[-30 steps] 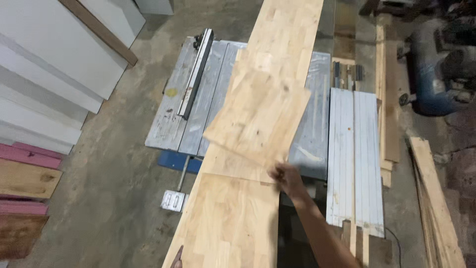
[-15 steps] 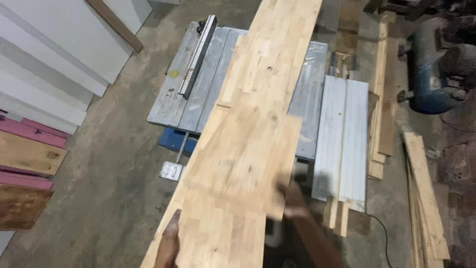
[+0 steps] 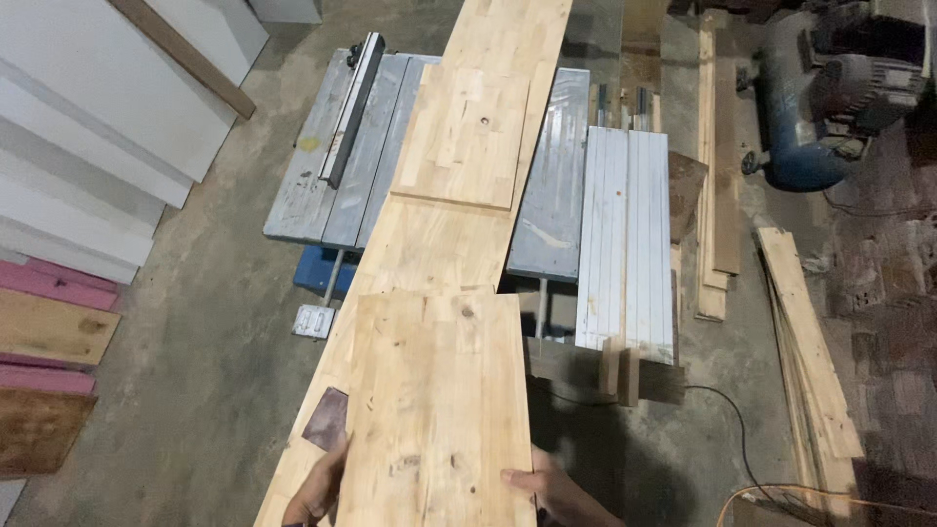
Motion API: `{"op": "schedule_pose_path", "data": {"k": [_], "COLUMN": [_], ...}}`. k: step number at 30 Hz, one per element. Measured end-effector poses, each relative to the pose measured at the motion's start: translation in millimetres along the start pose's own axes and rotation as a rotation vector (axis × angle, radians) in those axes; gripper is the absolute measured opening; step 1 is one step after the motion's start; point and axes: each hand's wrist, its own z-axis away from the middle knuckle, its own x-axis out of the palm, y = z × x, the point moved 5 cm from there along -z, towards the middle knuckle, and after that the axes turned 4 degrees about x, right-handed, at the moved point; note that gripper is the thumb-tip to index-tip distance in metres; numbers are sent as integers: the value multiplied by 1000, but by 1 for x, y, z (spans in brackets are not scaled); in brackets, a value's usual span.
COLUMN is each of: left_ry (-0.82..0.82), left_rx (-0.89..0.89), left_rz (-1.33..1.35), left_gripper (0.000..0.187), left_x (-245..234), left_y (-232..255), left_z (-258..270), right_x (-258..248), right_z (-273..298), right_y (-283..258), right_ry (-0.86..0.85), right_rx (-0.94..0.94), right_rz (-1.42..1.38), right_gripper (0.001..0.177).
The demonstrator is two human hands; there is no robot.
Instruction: The person sands the surfaces and edges of several wooden boards by hand using sandpaper.
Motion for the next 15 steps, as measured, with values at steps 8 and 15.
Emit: {"op": "schedule_pose_path", "data": {"k": [8, 15], "left_ry": [81, 151], "left_rx": [112, 322], "left_rz": [-20, -292], "left_gripper": [68, 60], "left_x": [36, 18], "left_y": [-15, -24], "left_z": [27, 43], "right_x": [-86, -20], "right_z": [-80, -74], "right_y": [16, 22], "right_ry": [404, -49], "right_rx": [-188, 10], "right_rz": [1484, -397], "right_gripper": [72, 65]}}
